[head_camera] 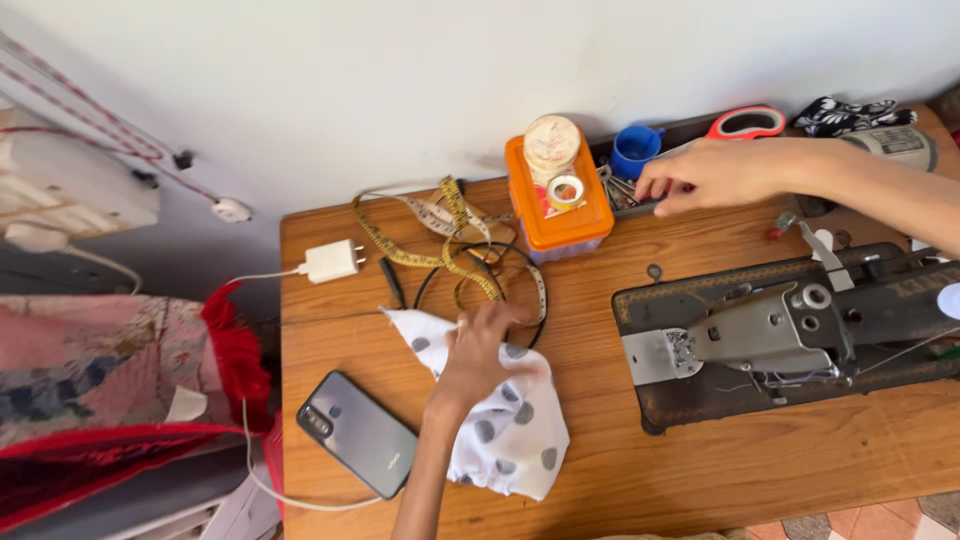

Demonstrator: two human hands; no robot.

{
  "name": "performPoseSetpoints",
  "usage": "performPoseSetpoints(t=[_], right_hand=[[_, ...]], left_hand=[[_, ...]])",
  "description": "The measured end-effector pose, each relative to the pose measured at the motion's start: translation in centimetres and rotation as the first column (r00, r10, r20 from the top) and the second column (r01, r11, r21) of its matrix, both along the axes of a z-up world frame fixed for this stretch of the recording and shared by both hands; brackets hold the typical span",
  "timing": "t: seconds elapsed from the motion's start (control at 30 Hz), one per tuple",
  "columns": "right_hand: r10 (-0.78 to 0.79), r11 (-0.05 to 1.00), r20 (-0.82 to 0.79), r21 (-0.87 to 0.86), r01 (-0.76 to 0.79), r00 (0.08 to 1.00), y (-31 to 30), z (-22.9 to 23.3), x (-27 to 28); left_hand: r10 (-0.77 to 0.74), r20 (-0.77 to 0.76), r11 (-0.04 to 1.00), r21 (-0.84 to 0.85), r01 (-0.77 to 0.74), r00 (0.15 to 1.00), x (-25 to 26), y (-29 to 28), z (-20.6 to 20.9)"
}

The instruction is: The person tidies a sewing table: they close an orange plastic container, place scissors and small items into a tray, hang a measuring tape and headbands on a wall hook, coil a cable, plug in a charger, and fold a red-fringed cloth runner, setting it on top of an air cooler.

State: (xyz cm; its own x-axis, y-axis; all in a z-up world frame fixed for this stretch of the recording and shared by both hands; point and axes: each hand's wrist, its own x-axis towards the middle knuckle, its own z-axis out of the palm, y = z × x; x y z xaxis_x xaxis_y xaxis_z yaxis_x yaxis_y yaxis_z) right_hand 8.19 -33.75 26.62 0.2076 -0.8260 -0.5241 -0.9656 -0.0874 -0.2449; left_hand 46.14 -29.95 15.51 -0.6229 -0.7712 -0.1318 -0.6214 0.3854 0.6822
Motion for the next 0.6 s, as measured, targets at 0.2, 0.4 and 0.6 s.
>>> performPoseSetpoints(t=[0.2, 0.4, 0.6], right_hand=[[0.026, 0.996, -0.058, 0.081, -0.022, 0.998, 8.2, 9.4, 8.9], [0.117, 0.993, -0.104, 0.005, -0.117, 0.988, 14.7, 9.1, 13.2], [0.025, 0.981, 0.382, -0.186, 0.050, 0.924, 19.5, 4.9, 14.5]], left_hand=[[-0.044, 0.177, 0.978, -0.194, 0.079, 0.983, 2.5, 3.8, -2.0], [0.090, -0.201, 0.981, -0.152, -0.122, 0.975, 1.7, 4.9, 0.5], [0.152, -0.684, 0.987, 0.140, -0.076, 0.713, -2.8, 8.4, 7.5]])
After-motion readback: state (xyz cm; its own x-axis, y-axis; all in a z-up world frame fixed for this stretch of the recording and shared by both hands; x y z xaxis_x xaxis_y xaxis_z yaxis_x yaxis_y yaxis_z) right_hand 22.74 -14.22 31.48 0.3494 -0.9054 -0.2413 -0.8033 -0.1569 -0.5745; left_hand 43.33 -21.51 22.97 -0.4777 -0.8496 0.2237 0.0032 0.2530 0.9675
